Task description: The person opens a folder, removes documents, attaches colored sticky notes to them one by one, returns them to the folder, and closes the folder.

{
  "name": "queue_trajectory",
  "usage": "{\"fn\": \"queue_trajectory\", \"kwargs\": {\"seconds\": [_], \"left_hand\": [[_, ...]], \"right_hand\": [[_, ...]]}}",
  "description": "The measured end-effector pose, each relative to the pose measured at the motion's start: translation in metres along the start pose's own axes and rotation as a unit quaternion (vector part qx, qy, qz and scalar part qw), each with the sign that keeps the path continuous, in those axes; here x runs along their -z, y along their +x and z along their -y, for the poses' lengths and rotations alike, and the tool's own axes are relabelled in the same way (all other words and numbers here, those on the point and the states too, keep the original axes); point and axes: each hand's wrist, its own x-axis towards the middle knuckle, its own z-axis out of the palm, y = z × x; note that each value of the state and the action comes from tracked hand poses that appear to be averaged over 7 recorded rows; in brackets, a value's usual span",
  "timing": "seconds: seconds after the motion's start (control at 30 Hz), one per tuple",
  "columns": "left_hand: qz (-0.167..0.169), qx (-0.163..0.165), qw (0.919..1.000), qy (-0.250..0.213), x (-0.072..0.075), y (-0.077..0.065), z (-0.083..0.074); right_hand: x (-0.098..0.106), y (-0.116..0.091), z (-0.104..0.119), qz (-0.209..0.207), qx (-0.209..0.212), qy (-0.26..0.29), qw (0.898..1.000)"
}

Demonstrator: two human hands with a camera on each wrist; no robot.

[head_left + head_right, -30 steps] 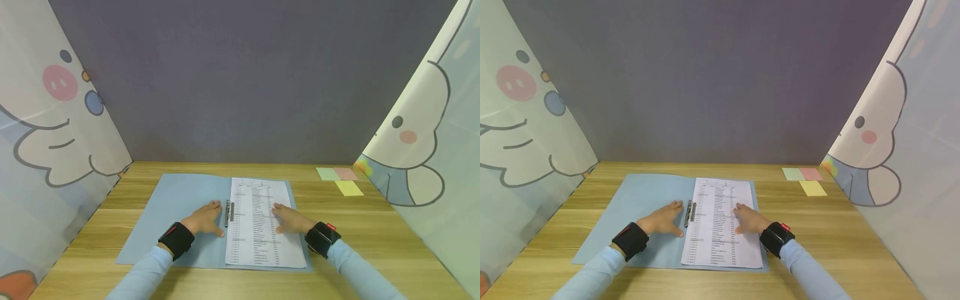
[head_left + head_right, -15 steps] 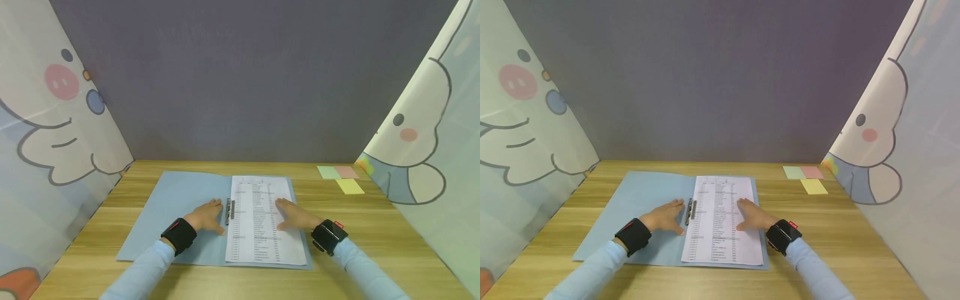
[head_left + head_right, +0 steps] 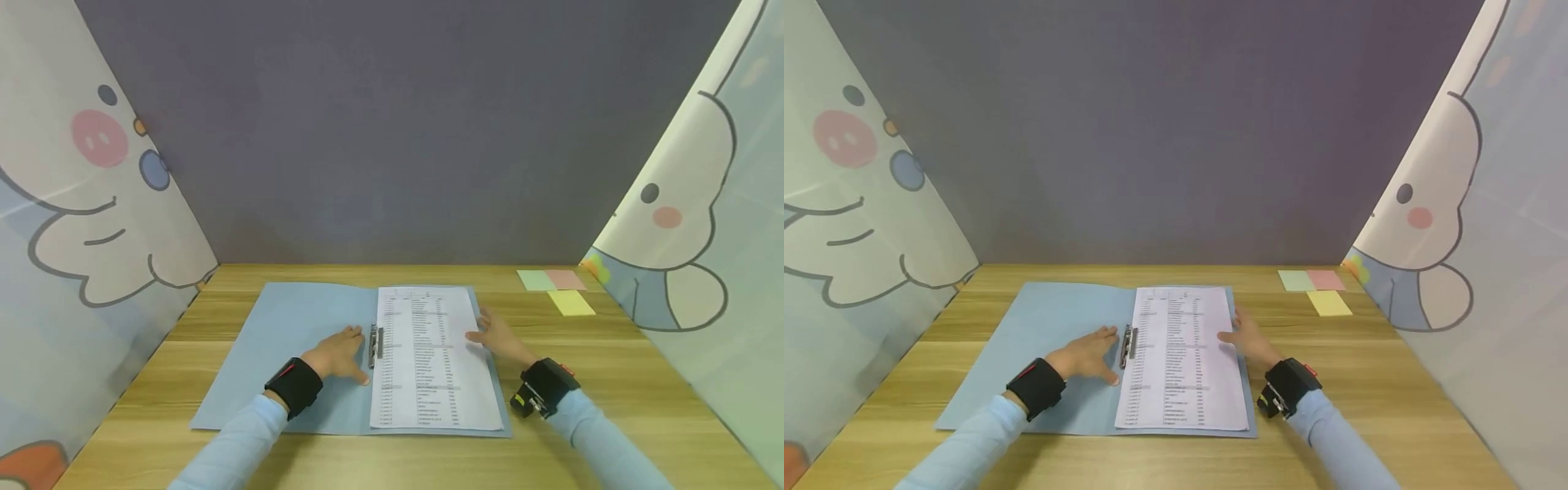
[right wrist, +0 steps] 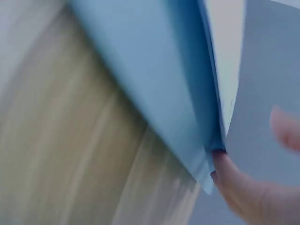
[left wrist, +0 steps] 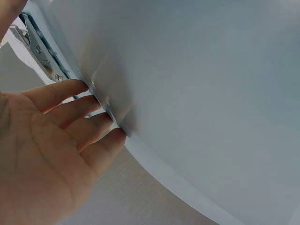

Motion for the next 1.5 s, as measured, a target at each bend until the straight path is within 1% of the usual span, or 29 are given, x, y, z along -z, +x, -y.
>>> {"fn": "queue_trajectory", "kwargs": {"seconds": [0.07,0.1,0.17,0.2,0.27,0.37,0.5,0.57,0.63,0.8,0.9,1.0,1.2,1.33,1.43,1.5], "left_hand": [[-0.001,-0.001,1.0000,-0.001,0.000,0.000,0.000],[-0.002,-0.003,1.0000,0.000,0.000,0.000,0.000],[-0.002,-0.003,1.0000,0.001,0.000,0.001,0.000],[-0.002,-0.002,1.0000,0.001,-0.001,0.001,0.000],[-0.001,-0.002,1.0000,0.003,-0.001,0.001,0.000],[-0.002,0.002,1.0000,0.005,-0.002,0.001,0.000],[-0.004,0.005,1.0000,0.000,-0.001,0.000,0.000],[-0.003,0.005,1.0000,-0.001,-0.002,0.000,0.000],[-0.003,0.006,1.0000,-0.001,-0.002,0.000,-0.001],[-0.004,0.005,0.9999,0.010,-0.003,0.002,0.000],[-0.004,0.005,0.9999,0.015,-0.004,0.002,0.001],[-0.004,0.007,0.9999,0.013,-0.003,0.001,0.001],[-0.013,-0.007,0.9999,0.005,-0.005,0.000,0.002],[-0.026,-0.010,0.9996,-0.005,-0.005,0.000,0.004],[-0.034,-0.018,0.9991,-0.015,-0.004,0.002,0.006],[-0.043,-0.029,0.9981,-0.033,-0.002,0.006,0.006]], "right_hand": [[0.002,0.001,-0.001,-0.013,-0.021,0.088,0.996],[0.004,0.001,-0.001,-0.016,-0.027,0.120,0.992],[0.005,0.001,-0.003,-0.016,-0.032,0.159,0.987],[0.006,0.001,-0.004,-0.011,-0.031,0.165,0.986],[0.006,0.002,-0.007,0.003,-0.029,0.165,0.986],[0.004,0.003,-0.011,0.042,-0.038,0.161,0.985],[-0.003,0.002,-0.016,0.103,-0.067,0.173,0.977],[-0.005,0.001,-0.017,0.115,-0.072,0.173,0.976],[-0.008,-0.001,-0.017,0.108,-0.077,0.165,0.977],[-0.013,-0.001,-0.017,0.038,-0.108,0.122,0.986],[-0.016,0.000,-0.018,0.011,-0.121,0.096,0.988],[-0.018,0.000,-0.019,0.005,-0.121,0.082,0.989],[-0.021,-0.001,-0.020,-0.007,-0.127,0.076,0.989],[-0.021,0.001,-0.020,-0.002,-0.114,0.070,0.991],[-0.020,0.002,-0.020,-0.001,-0.106,0.068,0.992],[-0.020,0.003,-0.020,-0.005,-0.111,0.069,0.991]]}}
